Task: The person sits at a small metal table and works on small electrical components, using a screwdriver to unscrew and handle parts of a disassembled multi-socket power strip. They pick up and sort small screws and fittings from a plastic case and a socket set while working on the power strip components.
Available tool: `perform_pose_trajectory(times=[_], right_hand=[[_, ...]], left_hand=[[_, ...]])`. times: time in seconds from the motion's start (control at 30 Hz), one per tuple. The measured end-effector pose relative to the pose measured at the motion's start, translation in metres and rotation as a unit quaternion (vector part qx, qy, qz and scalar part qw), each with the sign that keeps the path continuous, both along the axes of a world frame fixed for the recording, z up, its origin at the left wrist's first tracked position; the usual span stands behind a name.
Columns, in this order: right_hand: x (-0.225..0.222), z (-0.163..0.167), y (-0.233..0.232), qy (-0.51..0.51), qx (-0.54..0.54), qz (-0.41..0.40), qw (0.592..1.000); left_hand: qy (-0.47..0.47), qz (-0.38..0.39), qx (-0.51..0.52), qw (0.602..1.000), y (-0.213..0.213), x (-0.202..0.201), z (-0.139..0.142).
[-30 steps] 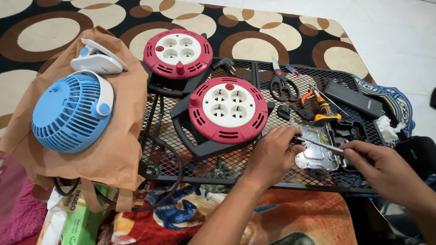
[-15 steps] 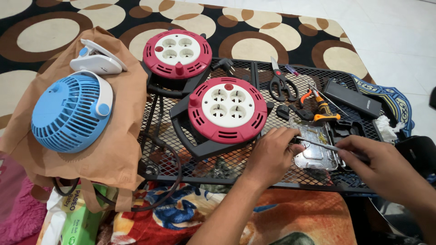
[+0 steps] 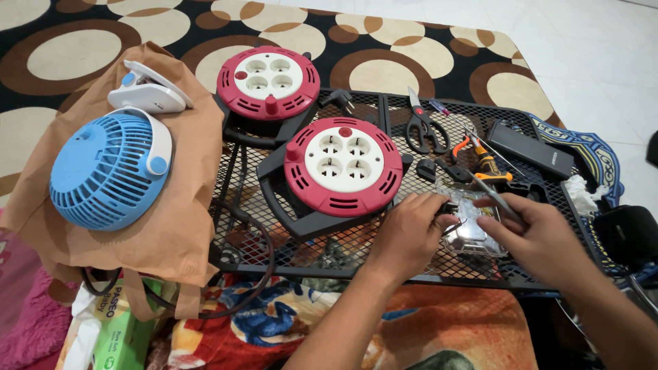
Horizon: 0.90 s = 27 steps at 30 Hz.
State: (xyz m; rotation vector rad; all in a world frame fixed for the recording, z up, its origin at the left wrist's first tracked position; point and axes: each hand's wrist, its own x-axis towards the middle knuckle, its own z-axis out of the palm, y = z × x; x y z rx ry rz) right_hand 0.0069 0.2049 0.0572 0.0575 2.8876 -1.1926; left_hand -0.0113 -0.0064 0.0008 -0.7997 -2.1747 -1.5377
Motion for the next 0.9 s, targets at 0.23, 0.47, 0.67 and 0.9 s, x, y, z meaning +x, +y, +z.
perform_pose_trajectory(times=[0.23, 0.47, 0.67, 0.9], right_hand=[[-0.015, -0.028, -0.007, 0.034, -0.054, 0.018, 0.998], [-0.011, -0.045, -0.01, 0.023, -0.115, -0.049, 0.992], [-0.009, -0.06, -0.019, 0.123, -0.127, 0.0, 0.984], [-0.004, -0.076, -0.026, 0.175, -0.144, -0.023, 0.974]], left_hand=[[-0.001, -0.003, -0.006, 1.0, -0.001, 0.001, -0.001], [0.003, 0.004, -0.009, 1.0, -0.001, 0.001, -0.004], [-0.001, 0.005, 0.007, 1.0, 0.001, 0.0, -0.007], [-0.003, 0.006, 0.001, 1.0, 0.001, -0.001, -0.01]])
